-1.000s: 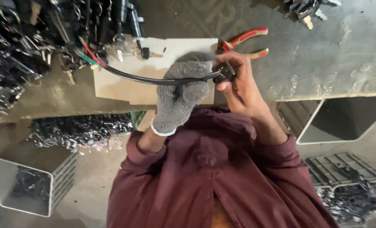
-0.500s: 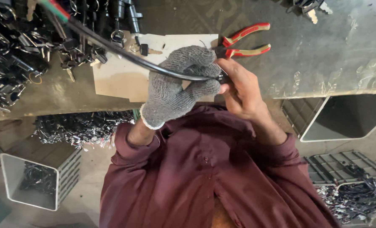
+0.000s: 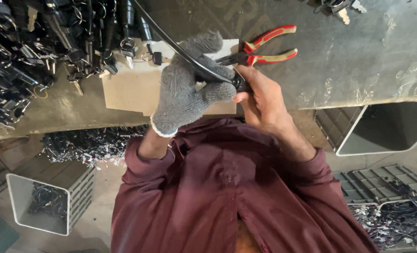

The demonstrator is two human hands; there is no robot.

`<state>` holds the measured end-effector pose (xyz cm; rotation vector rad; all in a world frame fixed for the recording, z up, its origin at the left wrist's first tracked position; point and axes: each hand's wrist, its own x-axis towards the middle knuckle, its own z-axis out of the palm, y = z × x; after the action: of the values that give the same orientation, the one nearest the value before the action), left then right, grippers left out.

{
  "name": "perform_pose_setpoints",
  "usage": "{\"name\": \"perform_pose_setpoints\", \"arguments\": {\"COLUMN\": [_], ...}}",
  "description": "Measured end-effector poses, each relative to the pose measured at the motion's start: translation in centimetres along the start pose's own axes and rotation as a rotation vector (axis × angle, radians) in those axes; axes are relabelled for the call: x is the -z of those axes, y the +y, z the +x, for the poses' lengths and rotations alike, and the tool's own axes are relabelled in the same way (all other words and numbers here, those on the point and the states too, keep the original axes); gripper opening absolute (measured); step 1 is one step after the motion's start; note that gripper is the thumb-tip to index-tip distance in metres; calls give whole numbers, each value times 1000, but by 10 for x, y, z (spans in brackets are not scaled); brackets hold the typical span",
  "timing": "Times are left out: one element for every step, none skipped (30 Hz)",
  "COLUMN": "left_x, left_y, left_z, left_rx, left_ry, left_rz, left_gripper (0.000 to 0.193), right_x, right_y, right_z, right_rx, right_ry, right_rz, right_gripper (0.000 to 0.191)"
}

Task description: The person holds a black cable in one gloved hand and uses red-handled pliers to strip insulation from the cable ends, pulling off the cut insulation pieces and setting them aside. They repeat the stripping process on successive sections of the cable at the workbench.

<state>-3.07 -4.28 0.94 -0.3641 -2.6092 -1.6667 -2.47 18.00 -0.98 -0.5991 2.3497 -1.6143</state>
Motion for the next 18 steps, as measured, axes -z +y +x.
{"name": "perform_pose_setpoints", "arguments": {"left_x": [0,0,1,1,2,3,1,0,-5,-12,-17,-22,-26,-28,-29,-28,-26,-24], "left_y": [-2,-2,-2,-1,1,3,7,11,16,20,21,21,19,17,13,7,3,0], "left_z": [0,0,0,0,-1,-1,-3,-5,-8,-10,-12,-14,-15,-18,-18,-18,-20,-22], "left_rx": [50,102,60,17,-27,-29,-36,-38,-25,-20,-16,-12,-8,1,-31,-62,-87,-116], "left_ry": [-29,-67,-85,-97,-111,-95,-80,-67,-28,11,45,48,51,62,83,110,138,68], "left_rz": [2,2,32,65,100,60,18,-28,-19,-7,2,75,147,220,166,117,67,7], "left_gripper": [46,49,47,45,42,39,35,32,32,33,34,28,23,18,24,31,38,36], "right_x": [0,0,-1,-1,-2,-2,-2,-1,0,1,2,3,4,3,2,1,-1,-3], "right_y": [-1,-2,-2,-1,0,2,4,7,10,13,16,18,20,21,22,22,22,22], "right_z": [-1,-1,-2,-2,-2,-2,-1,0,1,2,3,3,2,1,-1,-2,-3,-4], "right_rx": [16,8,2,3,-26,-52,-76,-138,-202,-258,-271,-291,-312,-335,-353,-368,-312,-252], "right_ry": [-7,-12,-17,-26,-27,-26,-23,-18,-17,-10,-33,-53,-75,-92,-115,-143,-134,-123], "right_rz": [13,29,43,58,95,131,163,258,356,453,475,498,519,585,651,717,610,505], "right_gripper": [39,40,41,43,43,43,44,42,40,39,37,36,34,33,33,33,32,32]}}
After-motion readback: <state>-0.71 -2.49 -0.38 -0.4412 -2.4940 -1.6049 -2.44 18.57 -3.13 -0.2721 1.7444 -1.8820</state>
